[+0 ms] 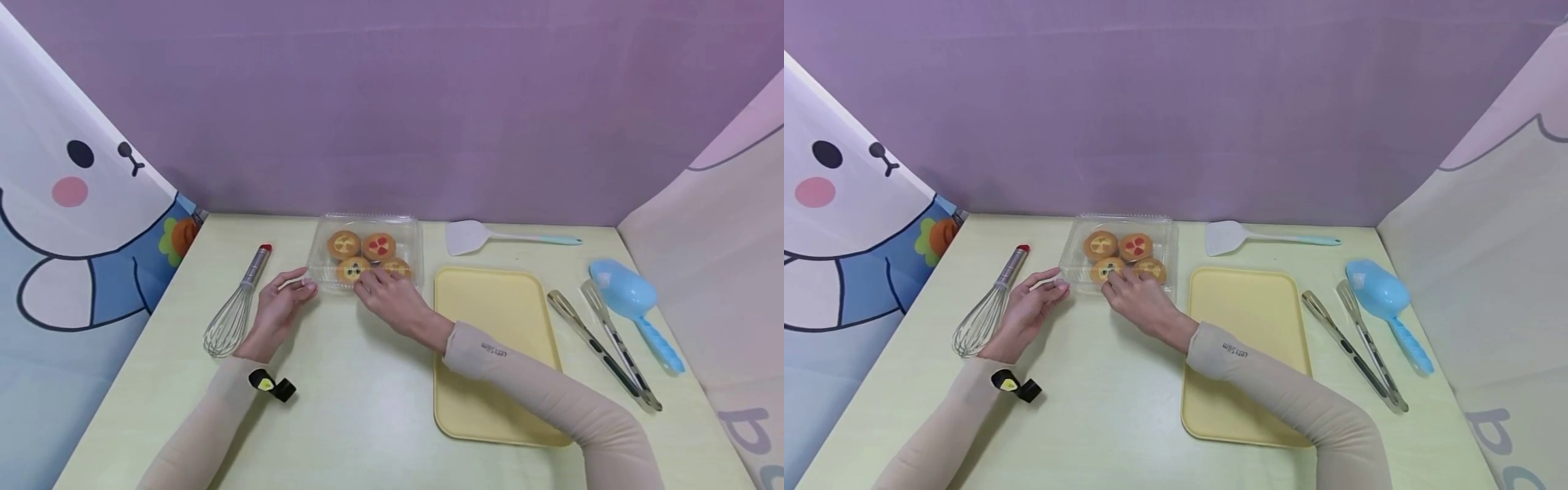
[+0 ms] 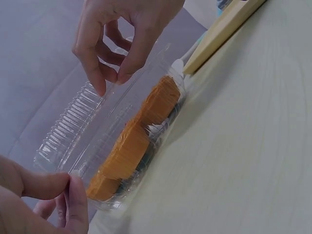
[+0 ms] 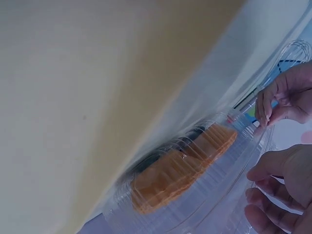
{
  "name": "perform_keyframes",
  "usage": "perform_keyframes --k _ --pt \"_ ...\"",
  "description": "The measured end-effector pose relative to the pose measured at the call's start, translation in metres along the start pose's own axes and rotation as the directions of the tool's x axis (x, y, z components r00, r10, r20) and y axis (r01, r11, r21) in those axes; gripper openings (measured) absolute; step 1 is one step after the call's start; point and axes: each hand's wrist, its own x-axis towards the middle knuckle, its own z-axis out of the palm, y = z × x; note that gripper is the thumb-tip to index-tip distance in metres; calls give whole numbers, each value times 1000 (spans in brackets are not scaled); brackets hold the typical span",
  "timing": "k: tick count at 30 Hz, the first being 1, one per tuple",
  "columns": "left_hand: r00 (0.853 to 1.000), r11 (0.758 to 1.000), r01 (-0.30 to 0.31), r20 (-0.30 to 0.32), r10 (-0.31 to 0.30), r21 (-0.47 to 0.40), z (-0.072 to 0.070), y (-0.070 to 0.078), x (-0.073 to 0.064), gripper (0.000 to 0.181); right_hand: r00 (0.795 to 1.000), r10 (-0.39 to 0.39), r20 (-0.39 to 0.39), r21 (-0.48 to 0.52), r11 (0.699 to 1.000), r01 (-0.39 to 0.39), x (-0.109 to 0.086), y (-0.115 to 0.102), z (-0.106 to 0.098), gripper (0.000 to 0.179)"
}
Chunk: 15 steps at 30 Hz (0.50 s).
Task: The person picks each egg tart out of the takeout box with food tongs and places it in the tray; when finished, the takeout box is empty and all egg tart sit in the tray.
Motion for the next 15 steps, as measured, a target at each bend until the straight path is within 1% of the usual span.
perform_keyframes --k 8,15 --pt "1000 1000 -11 -13 11 17 1 -2 1 52 1000 -2 -9 5 1000 2 0 1 0 21" --pt "1000 1000 -12 -9 12 12 -1 -4 2 51 1000 -5 -8 15 1000 5 0 2 -1 24"
